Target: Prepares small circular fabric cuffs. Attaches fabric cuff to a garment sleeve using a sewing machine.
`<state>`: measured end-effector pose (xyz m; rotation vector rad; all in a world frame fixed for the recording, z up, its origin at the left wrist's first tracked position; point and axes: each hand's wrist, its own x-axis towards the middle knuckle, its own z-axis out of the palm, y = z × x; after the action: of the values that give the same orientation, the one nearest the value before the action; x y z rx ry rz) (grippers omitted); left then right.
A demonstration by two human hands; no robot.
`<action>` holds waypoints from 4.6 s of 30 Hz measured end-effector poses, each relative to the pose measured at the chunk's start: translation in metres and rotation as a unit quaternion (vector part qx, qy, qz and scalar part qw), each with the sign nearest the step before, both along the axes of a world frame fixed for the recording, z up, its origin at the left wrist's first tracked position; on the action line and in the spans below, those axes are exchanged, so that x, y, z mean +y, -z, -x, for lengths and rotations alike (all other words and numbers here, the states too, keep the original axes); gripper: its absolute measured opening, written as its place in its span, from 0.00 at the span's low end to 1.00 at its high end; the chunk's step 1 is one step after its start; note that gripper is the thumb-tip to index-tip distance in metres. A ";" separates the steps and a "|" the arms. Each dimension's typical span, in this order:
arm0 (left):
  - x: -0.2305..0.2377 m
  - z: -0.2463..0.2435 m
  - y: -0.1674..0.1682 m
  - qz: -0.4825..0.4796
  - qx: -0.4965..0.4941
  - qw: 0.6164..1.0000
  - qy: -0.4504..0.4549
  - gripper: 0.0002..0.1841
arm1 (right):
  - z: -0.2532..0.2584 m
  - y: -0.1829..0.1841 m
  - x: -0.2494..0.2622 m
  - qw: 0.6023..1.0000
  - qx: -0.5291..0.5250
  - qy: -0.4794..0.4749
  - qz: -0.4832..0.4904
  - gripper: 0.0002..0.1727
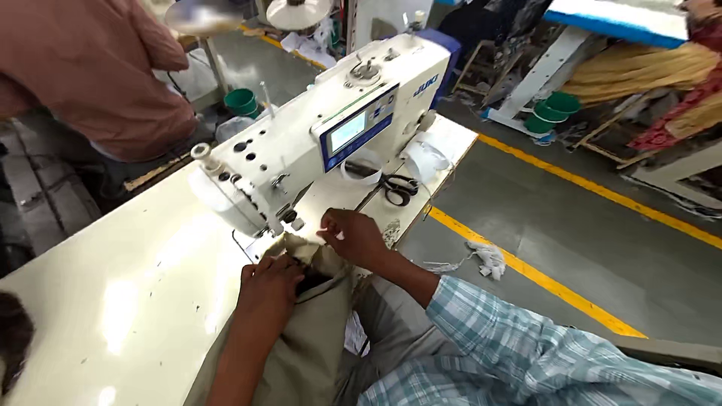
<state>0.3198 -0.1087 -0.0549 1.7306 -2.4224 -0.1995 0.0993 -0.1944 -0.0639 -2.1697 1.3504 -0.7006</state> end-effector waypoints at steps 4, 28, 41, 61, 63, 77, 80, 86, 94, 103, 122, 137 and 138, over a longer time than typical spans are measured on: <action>-0.001 -0.005 0.008 0.017 0.037 0.999 -0.010 0.09 | 0.063 -0.010 -0.045 0.989 0.012 0.059 0.137 0.16; 0.100 0.041 -0.049 0.074 0.341 0.935 -0.070 0.09 | 0.053 -0.065 0.057 0.960 -0.140 -0.243 0.022 0.27; 0.043 0.000 -0.031 -0.048 0.028 0.997 0.050 0.18 | 0.030 -0.036 0.031 0.892 -0.273 -0.292 -0.212 0.11; -0.009 -0.006 -0.040 -0.019 -0.042 0.994 0.100 0.01 | 0.015 0.004 0.045 0.899 -0.093 -0.386 -0.184 0.16; -0.006 -0.013 -0.027 -0.056 -0.007 0.997 0.047 0.04 | 0.016 0.004 0.045 0.901 -0.086 -0.386 -0.178 0.17; -0.001 -0.020 -0.021 -0.069 0.045 0.996 0.046 0.08 | 0.033 -0.057 0.031 0.843 -0.229 -0.462 -0.154 0.13; -0.004 -0.020 -0.020 -0.098 0.062 0.993 0.034 0.05 | 0.003 -0.039 0.016 0.835 -0.215 -0.442 -0.247 0.15; -0.005 -0.023 -0.018 -0.119 0.108 0.987 -0.027 0.19 | -0.030 0.006 0.013 0.948 -0.029 -0.190 -0.254 0.13; -0.010 -0.022 -0.015 -0.075 0.066 0.995 -0.007 0.23 | -0.034 0.004 0.036 0.972 -0.009 -0.111 -0.208 0.16; -0.011 -0.030 -0.013 0.023 -0.020 0.985 0.167 0.15 | -0.035 0.010 0.035 0.975 -0.017 -0.082 -0.207 0.16; -0.010 -0.027 -0.014 -0.011 -0.030 0.983 0.178 0.15 | -0.027 -0.006 0.015 0.982 0.051 -0.063 -0.171 0.18; -0.009 -0.028 -0.014 -0.006 -0.022 0.985 0.173 0.16 | -0.034 -0.006 0.020 0.976 0.082 -0.075 -0.188 0.22; -0.009 -0.028 -0.014 -0.004 -0.023 0.984 0.174 0.16 | -0.033 -0.005 0.020 0.976 0.078 -0.072 -0.191 0.21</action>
<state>0.3476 -0.1173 -0.0408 1.3142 -2.7466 -0.2114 0.1327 -0.1748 -0.0592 -2.0120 1.2662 -0.1971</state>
